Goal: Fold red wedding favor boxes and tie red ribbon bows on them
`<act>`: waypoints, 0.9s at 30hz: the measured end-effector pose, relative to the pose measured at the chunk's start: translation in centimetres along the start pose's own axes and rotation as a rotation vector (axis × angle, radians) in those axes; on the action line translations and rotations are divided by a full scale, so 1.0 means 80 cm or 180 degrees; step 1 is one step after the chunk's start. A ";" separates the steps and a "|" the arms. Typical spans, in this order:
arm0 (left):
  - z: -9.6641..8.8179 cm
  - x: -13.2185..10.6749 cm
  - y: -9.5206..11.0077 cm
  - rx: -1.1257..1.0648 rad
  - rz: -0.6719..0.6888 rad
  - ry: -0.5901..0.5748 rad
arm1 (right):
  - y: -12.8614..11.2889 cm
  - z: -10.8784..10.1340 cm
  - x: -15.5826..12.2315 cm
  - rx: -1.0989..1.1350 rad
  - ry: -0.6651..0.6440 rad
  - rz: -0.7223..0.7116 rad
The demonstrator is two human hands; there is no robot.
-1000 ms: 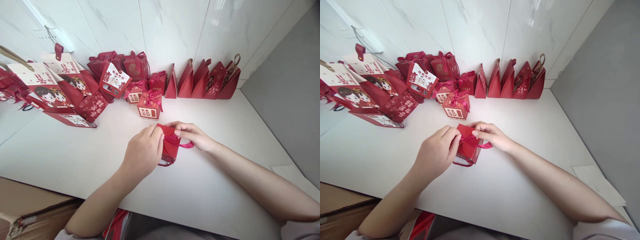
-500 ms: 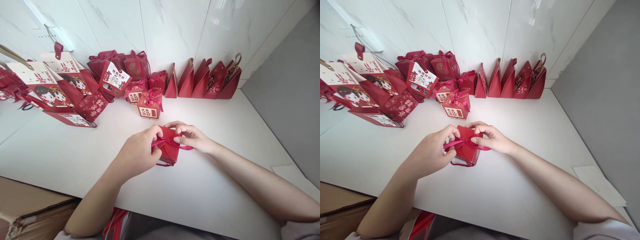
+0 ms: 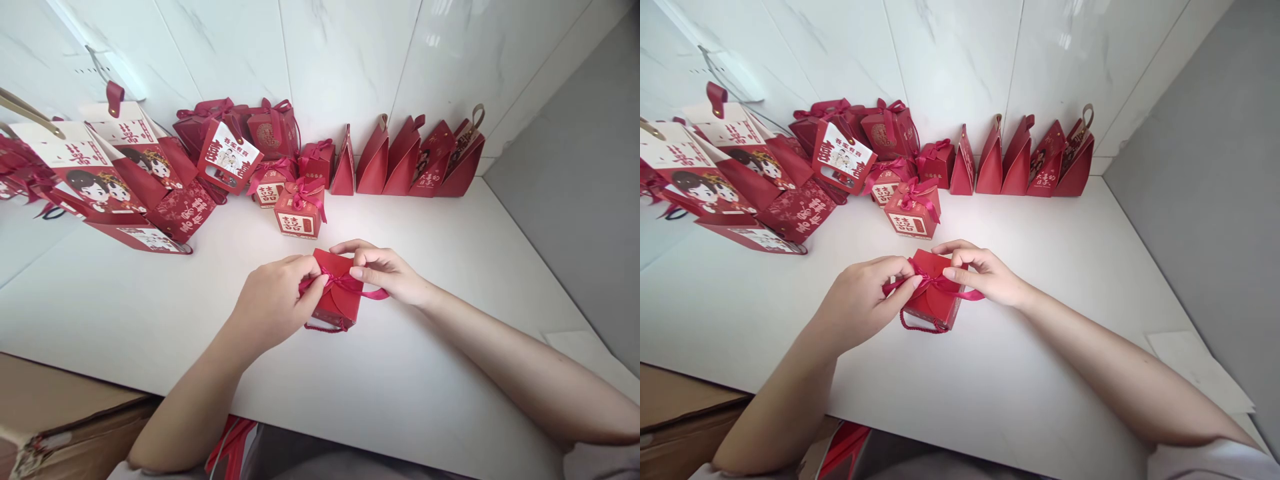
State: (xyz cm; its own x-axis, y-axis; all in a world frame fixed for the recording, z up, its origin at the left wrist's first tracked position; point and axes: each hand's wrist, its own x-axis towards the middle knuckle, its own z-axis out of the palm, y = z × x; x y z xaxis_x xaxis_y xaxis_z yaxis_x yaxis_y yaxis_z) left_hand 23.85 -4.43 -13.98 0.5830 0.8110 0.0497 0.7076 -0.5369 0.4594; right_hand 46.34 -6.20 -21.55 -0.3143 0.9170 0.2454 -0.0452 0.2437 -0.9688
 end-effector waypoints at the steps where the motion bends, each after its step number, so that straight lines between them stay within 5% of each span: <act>1: 0.000 0.001 0.000 -0.0139 -0.0072 -0.0082 | 0.000 0.000 0.000 -0.0016 0.0017 -0.0024; 10: 0.005 0.013 -0.009 -0.1488 -0.0541 -0.0807 | 0.003 -0.006 0.000 -0.0165 0.0085 -0.0164; 27: 0.005 0.011 -0.007 -0.1021 -0.0295 -0.0920 | -0.016 -0.003 0.001 -0.0597 -0.0127 0.0045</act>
State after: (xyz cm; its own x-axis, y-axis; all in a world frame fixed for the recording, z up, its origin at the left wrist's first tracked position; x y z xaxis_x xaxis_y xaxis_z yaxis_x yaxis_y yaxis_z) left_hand 24.10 -3.52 -14.53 0.6428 0.7295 -0.2338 0.6290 -0.3285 0.7045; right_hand 46.58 -6.35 -20.26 -0.3513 0.9084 0.2266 0.1359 0.2889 -0.9477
